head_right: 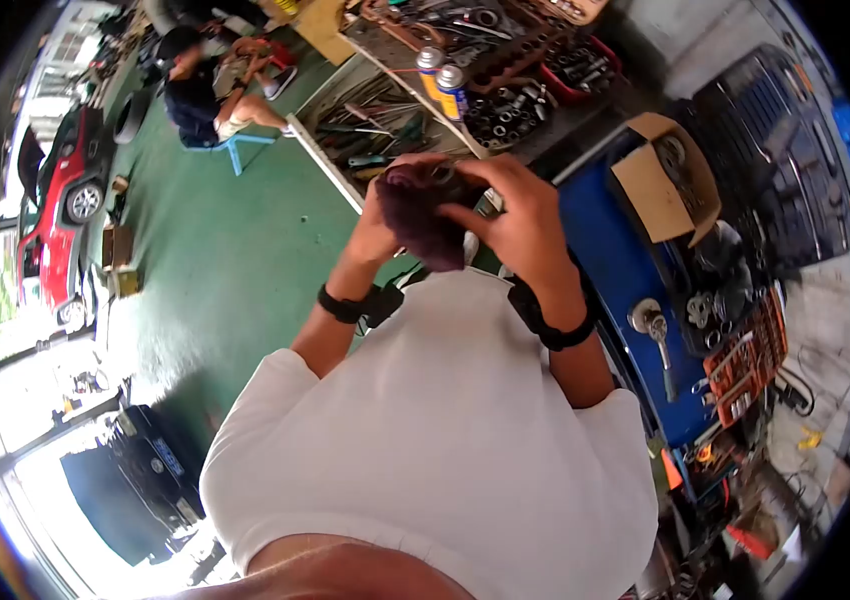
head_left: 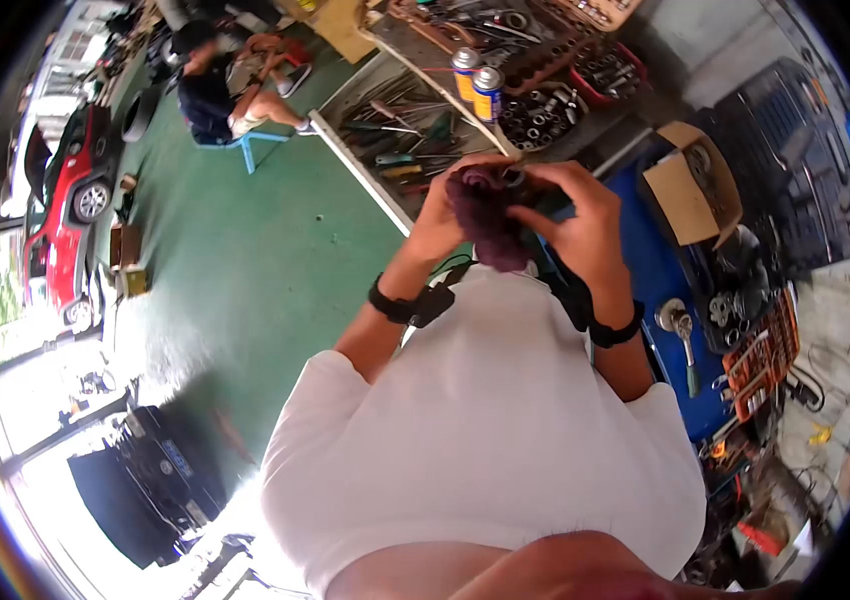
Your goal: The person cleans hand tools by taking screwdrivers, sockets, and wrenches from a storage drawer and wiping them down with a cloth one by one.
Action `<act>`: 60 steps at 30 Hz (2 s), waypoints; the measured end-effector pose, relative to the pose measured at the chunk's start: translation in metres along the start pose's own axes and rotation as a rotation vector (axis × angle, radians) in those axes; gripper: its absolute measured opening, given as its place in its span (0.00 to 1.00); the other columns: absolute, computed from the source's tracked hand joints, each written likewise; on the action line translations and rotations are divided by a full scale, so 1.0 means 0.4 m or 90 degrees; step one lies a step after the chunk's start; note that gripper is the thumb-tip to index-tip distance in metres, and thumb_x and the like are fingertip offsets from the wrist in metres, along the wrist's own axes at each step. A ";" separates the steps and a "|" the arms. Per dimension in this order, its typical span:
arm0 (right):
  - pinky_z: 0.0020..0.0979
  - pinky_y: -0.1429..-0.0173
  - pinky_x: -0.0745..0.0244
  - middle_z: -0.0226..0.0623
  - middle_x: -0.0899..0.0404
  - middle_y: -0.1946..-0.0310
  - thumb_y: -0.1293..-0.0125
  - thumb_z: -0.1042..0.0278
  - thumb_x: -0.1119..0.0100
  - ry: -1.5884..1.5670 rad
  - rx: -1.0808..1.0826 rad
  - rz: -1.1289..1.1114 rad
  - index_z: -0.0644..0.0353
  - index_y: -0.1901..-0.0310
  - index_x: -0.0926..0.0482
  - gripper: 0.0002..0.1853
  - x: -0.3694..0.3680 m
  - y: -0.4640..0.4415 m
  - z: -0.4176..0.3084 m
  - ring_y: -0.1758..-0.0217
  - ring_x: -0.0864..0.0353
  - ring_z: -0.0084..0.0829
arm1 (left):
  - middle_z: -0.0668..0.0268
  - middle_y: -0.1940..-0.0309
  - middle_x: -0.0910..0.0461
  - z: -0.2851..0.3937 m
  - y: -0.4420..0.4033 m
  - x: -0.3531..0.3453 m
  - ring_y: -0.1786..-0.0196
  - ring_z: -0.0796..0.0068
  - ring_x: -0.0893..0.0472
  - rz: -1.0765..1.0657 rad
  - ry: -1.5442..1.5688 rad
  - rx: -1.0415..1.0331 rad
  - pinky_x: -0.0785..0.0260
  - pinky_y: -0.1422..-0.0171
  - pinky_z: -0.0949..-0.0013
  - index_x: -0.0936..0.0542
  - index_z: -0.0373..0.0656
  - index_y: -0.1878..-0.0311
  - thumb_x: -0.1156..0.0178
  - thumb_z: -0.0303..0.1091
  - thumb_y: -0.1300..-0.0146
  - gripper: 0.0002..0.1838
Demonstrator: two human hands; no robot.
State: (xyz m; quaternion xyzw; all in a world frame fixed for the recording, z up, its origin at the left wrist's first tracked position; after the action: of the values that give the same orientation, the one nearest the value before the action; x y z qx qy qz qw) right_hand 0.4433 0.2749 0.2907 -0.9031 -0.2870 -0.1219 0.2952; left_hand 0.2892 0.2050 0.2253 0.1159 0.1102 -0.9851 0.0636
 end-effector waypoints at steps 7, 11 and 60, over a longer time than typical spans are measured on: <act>0.36 0.52 0.19 0.42 0.17 0.56 0.50 0.76 0.23 0.070 -0.084 -0.044 0.61 0.45 0.19 0.28 0.016 0.054 -0.021 0.56 0.15 0.42 | 0.66 0.52 0.20 -0.045 -0.009 -0.035 0.48 0.77 0.22 -0.037 0.032 0.076 0.30 0.40 0.70 0.23 0.34 0.42 0.27 0.32 0.47 0.29; 0.35 0.51 0.19 0.43 0.16 0.56 0.50 0.75 0.22 0.086 -0.113 -0.046 0.61 0.44 0.17 0.28 0.055 0.072 0.000 0.56 0.14 0.40 | 0.66 0.57 0.18 -0.076 -0.018 -0.048 0.52 0.78 0.20 -0.028 0.009 0.085 0.28 0.45 0.72 0.20 0.34 0.47 0.28 0.28 0.48 0.23; 0.51 0.44 0.19 0.51 0.16 0.48 0.39 0.55 0.27 0.665 -0.415 -0.365 0.62 0.48 0.18 0.23 -0.136 -0.165 0.885 0.44 0.17 0.53 | 0.59 0.47 0.19 -0.172 0.300 0.412 0.46 0.60 0.18 0.667 0.381 0.083 0.22 0.41 0.56 0.27 0.41 0.40 0.50 0.30 0.28 0.15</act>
State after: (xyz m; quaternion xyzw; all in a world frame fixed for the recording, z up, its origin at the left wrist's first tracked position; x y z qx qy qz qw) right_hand 0.3784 0.5076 0.0184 -0.6567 -0.2830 -0.6961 0.0636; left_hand 0.1632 0.0882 0.0960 0.4306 -0.0090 -0.7520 0.4990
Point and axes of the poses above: each hand's wrist, its own y-axis away from the middle knuckle, its own x-axis out of the back of the hand, z = x × y, the point moved 6 cm from there along -y, towards the middle knuckle
